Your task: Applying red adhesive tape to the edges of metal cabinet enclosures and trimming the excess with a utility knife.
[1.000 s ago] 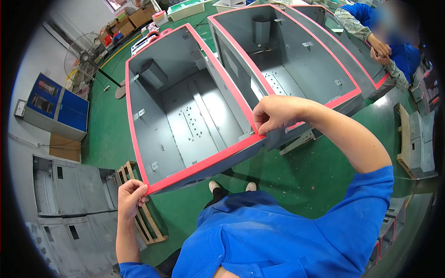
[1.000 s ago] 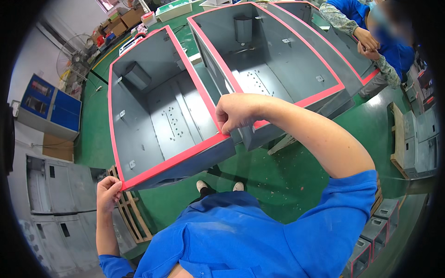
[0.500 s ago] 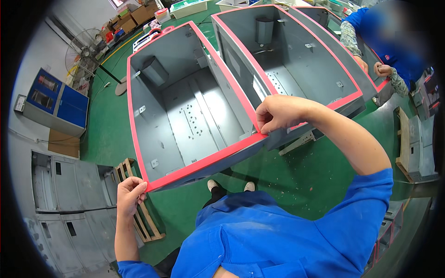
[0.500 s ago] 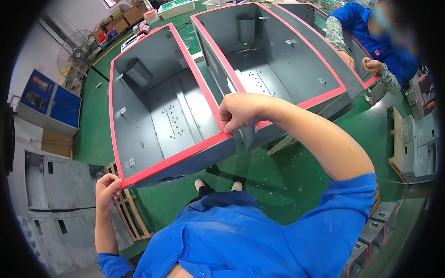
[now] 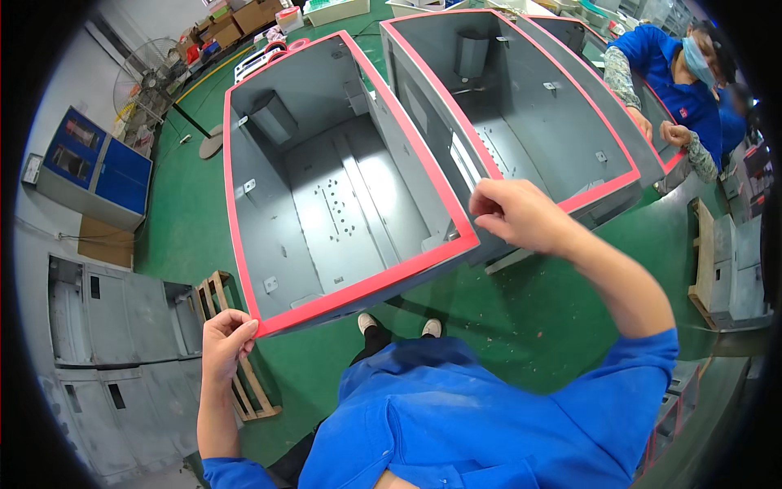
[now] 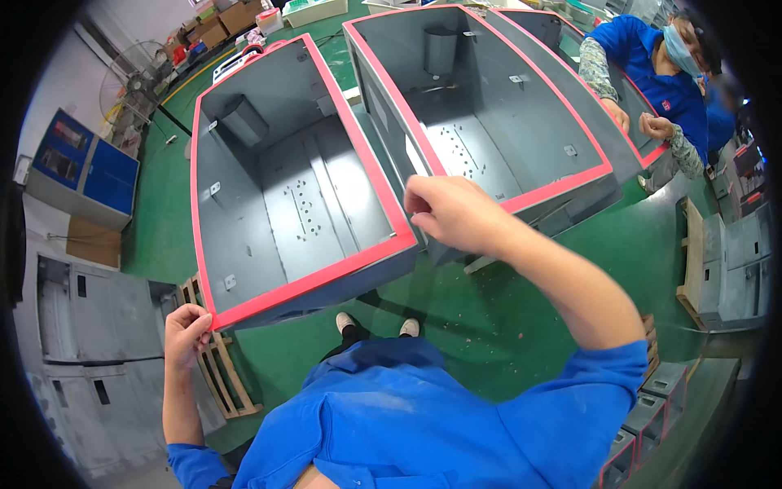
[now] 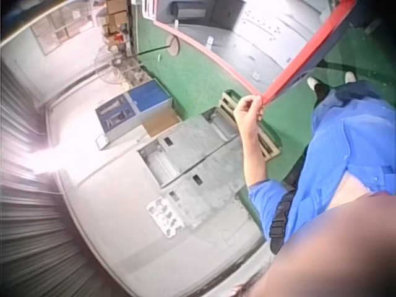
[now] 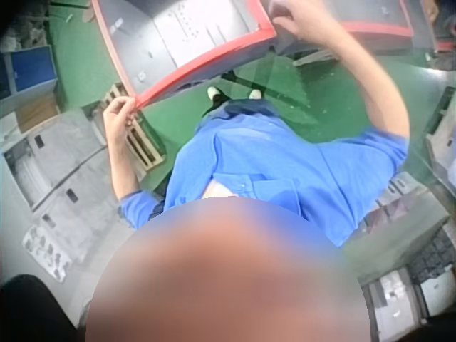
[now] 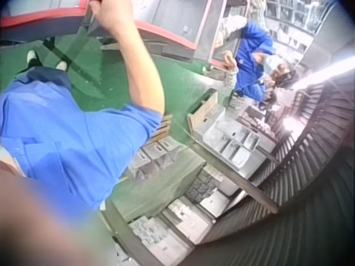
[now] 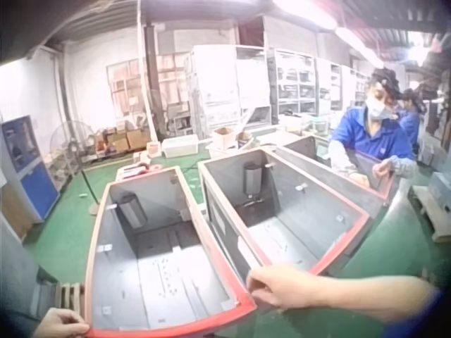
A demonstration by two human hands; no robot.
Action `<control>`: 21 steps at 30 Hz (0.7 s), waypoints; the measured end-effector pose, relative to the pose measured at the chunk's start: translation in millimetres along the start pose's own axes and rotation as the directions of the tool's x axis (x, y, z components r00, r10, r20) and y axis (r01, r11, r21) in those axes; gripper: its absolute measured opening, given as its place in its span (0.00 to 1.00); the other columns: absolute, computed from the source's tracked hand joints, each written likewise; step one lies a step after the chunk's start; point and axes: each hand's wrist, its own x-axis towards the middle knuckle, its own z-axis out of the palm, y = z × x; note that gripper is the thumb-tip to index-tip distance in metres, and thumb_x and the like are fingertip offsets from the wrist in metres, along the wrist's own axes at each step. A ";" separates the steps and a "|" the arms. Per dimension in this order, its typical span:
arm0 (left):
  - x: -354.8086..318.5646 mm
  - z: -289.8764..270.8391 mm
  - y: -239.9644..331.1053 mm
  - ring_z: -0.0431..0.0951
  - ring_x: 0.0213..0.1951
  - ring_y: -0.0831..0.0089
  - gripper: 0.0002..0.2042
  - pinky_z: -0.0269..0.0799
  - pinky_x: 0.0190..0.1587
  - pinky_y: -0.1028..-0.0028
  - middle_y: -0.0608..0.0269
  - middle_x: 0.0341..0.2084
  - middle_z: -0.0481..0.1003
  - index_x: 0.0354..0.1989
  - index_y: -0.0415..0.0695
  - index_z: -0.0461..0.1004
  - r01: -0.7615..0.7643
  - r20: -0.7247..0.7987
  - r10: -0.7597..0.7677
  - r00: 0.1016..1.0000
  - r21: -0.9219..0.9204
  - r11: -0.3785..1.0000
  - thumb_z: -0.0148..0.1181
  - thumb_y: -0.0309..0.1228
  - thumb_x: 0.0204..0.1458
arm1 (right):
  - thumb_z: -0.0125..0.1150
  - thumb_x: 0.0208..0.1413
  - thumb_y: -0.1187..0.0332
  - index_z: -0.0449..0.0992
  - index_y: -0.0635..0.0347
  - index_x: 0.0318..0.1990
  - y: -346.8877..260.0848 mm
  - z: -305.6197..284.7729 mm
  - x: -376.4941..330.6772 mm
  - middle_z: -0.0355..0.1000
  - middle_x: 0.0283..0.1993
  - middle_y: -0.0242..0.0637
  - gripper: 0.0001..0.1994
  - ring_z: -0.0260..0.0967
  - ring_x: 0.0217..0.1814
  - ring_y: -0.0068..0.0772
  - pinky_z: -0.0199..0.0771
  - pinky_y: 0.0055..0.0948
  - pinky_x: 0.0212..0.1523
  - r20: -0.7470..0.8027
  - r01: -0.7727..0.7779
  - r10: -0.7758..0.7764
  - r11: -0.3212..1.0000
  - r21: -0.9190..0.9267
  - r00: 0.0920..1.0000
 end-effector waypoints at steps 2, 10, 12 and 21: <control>-1.0 -0.5 -0.8 0.64 0.13 0.88 0.05 0.55 0.12 0.89 0.70 0.14 0.68 0.22 0.39 0.69 0.002 -0.004 -0.002 1.000 0.001 1.000 0.59 0.24 0.44 | 0.55 0.44 0.76 0.68 0.62 0.30 -1.7 9.7 -18.1 0.67 0.27 0.40 0.05 0.67 0.32 0.41 0.66 0.33 0.31 -0.190 0.041 -0.046 0.999 -0.030 0.981; 1.9 -2.7 -0.8 0.65 0.14 0.88 0.04 0.55 0.13 0.89 0.70 0.14 0.69 0.22 0.39 0.70 0.004 0.022 -0.004 1.000 0.002 1.000 0.59 0.24 0.44 | 0.56 0.40 0.82 0.70 0.68 0.38 -2.7 61.1 -44.8 0.68 0.33 0.40 0.13 0.67 0.32 0.38 0.69 0.30 0.33 -0.485 0.218 -0.412 0.887 -0.408 0.771; 1.1 -3.4 -0.4 0.65 0.14 0.88 0.04 0.55 0.13 0.89 0.70 0.14 0.69 0.22 0.38 0.70 -0.002 0.026 0.002 1.000 0.011 1.000 0.59 0.24 0.44 | 0.56 0.39 0.82 0.70 0.69 0.38 -0.8 67.0 -44.3 0.68 0.34 0.41 0.14 0.67 0.33 0.39 0.70 0.30 0.34 -0.518 0.210 -0.424 0.882 -0.421 0.743; 2.9 -3.4 -2.6 0.64 0.15 0.88 0.05 0.56 0.14 0.88 0.70 0.13 0.68 0.22 0.39 0.70 -0.019 0.049 0.017 0.999 0.031 0.999 0.59 0.24 0.44 | 0.53 0.37 0.85 0.71 0.69 0.40 3.6 68.5 -46.3 0.69 0.36 0.42 0.17 0.69 0.36 0.38 0.71 0.30 0.36 -0.447 0.267 -0.462 0.862 -0.431 0.766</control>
